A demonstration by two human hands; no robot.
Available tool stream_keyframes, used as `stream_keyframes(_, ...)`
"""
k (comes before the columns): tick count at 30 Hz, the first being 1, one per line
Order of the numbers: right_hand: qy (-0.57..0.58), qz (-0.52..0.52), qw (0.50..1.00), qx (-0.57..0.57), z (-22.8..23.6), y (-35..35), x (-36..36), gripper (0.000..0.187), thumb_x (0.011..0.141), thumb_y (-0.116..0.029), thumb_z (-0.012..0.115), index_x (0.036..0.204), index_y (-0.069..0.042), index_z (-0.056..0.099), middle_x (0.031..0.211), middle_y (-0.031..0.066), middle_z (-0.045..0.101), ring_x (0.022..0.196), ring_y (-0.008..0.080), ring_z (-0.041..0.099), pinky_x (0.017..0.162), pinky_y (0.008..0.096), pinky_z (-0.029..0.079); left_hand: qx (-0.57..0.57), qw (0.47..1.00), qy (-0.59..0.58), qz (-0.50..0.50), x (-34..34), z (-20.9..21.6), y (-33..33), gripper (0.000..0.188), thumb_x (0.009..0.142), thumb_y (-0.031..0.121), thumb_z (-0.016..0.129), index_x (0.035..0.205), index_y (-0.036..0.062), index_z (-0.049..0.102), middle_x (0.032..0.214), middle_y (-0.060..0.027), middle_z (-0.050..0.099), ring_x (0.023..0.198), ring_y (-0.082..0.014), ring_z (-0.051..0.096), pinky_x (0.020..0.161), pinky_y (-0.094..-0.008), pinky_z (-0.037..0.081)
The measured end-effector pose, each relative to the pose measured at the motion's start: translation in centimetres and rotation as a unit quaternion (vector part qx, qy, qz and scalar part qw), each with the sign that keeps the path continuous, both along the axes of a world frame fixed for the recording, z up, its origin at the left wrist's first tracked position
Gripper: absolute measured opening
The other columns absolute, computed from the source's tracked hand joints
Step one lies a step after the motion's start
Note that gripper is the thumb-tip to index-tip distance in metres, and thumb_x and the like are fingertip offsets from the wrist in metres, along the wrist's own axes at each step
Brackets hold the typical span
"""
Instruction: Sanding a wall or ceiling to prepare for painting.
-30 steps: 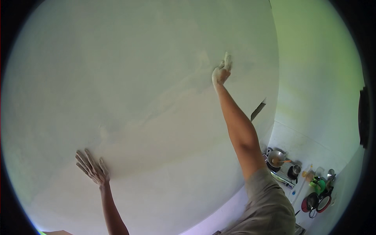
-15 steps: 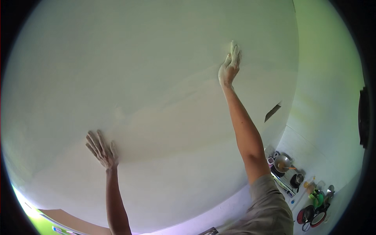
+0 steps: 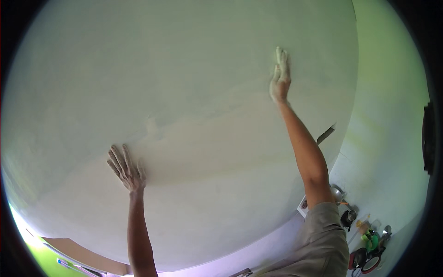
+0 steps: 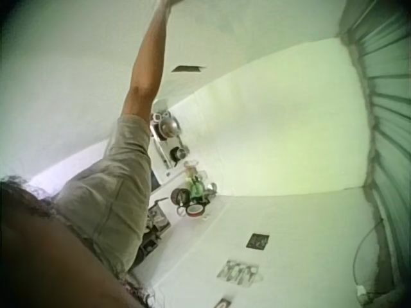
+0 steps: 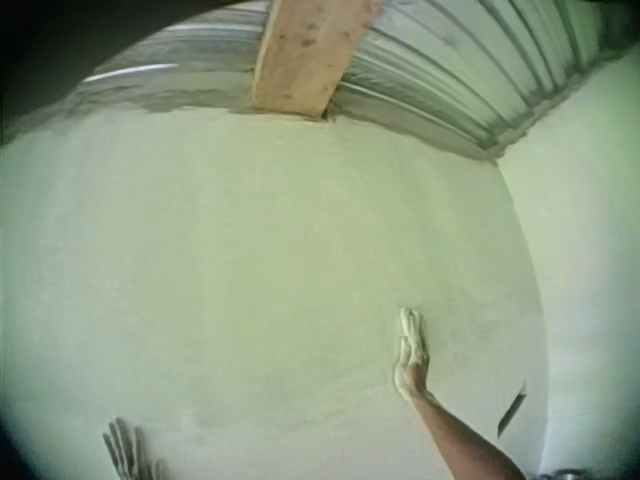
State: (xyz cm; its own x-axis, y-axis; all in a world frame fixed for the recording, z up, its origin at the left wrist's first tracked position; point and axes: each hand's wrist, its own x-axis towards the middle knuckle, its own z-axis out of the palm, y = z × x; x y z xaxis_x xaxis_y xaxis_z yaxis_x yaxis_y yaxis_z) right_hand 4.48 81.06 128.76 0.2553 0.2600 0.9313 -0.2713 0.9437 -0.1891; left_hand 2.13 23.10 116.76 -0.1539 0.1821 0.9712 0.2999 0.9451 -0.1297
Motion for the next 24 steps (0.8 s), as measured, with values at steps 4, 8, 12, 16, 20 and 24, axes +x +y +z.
stream_keyframes(4, -0.03, 0.058, 0.98, -0.19, 0.5, -0.1, 1.9, 0.05, 0.105, -0.005, 0.042, 0.156, -0.006, 0.037, 0.159, 0.0155, 0.04, 0.15, 0.039, 0.031, 0.124, 0.0497, 0.026, -0.01, 1.0, -0.014, 0.016, -0.5, -0.6, 0.2, 0.069, 0.103, 0.049, 0.044, 0.161, 0.0146, 0.031, 0.169, -0.0194, 0.019, 0.156, -0.0388, 0.014, 0.125, -0.059, 0.01)
stream_keyframes(8, 0.02, 0.023, 0.999, 0.035, 1.6, -3.7, 1.0, 0.047, 0.106, -0.004, 0.038, 0.153, -0.007, 0.044, 0.156, 0.0084, 0.048, 0.151, 0.0328, 0.033, 0.125, 0.0441, 0.027, 0.0, 1.0, -0.005, 0.028, 0.1, 0.3, -0.6, 0.07, 0.102, 0.046, 0.05, 0.161, 0.0147, 0.03, 0.169, -0.0192, 0.019, 0.156, -0.0387, 0.014, 0.126, -0.058, 0.01)
stream_keyframes(12, 0.052, 0.085, 0.995, 0.002, -1.1, -7.2, -0.3, 0.045, 0.107, -0.009, 0.042, 0.152, -0.006, 0.046, 0.157, 0.0122, 0.046, 0.149, 0.0338, 0.035, 0.124, 0.0458, 0.027, 0.0, 0.999, -0.029, 0.027, -0.5, -0.1, 0.5, 0.074, 0.098, 0.042, 0.057, 0.162, 0.0148, 0.029, 0.169, -0.0191, 0.016, 0.157, -0.0383, 0.012, 0.127, -0.0571, 0.008)
stream_keyframes(16, -0.108, 0.07, 0.964, 0.232, -9.1, -20.6, -2.0, 0.045, 0.103, -0.012, 0.049, 0.148, -0.004, 0.05, 0.156, 0.0172, 0.046, 0.146, 0.0339, 0.041, 0.122, 0.0491, 0.028, -0.007, 0.999, -0.027, 0.046, 0.0, 0.0, -2.2, 0.077, 0.097, 0.041, 0.059, 0.162, 0.0151, 0.028, 0.169, -0.0196, 0.015, 0.157, -0.0385, 0.01, 0.127, -0.057, 0.007)
stream_keyframes(20, -0.026, 0.11, 0.982, 0.151, -5.9, -12.7, 0.9, 0.044, 0.104, -0.009, 0.047, 0.148, -0.004, 0.049, 0.153, 0.0176, 0.049, 0.143, 0.0361, 0.045, 0.118, 0.0481, 0.035, -0.012, 0.999, -0.029, 0.014, -0.4, 0.1, -0.3, 0.076, 0.098, 0.042, 0.058, 0.163, 0.0159, 0.027, 0.169, -0.02, 0.015, 0.157, -0.0395, 0.01, 0.126, -0.0589, 0.007)
stream_keyframes(24, 0.059, 0.147, 0.985, -0.062, -4.9, -16.6, 0.3, 0.043, 0.106, -0.013, 0.047, 0.148, -0.003, 0.05, 0.152, 0.0164, 0.051, 0.145, 0.0374, 0.041, 0.12, 0.048, 0.03, -0.012, 0.999, -0.044, -0.006, 0.3, 0.4, -0.5, 0.075, 0.098, 0.043, 0.059, 0.162, 0.0171, 0.029, 0.169, -0.0198, 0.017, 0.157, -0.0405, 0.011, 0.125, -0.0608, 0.008)
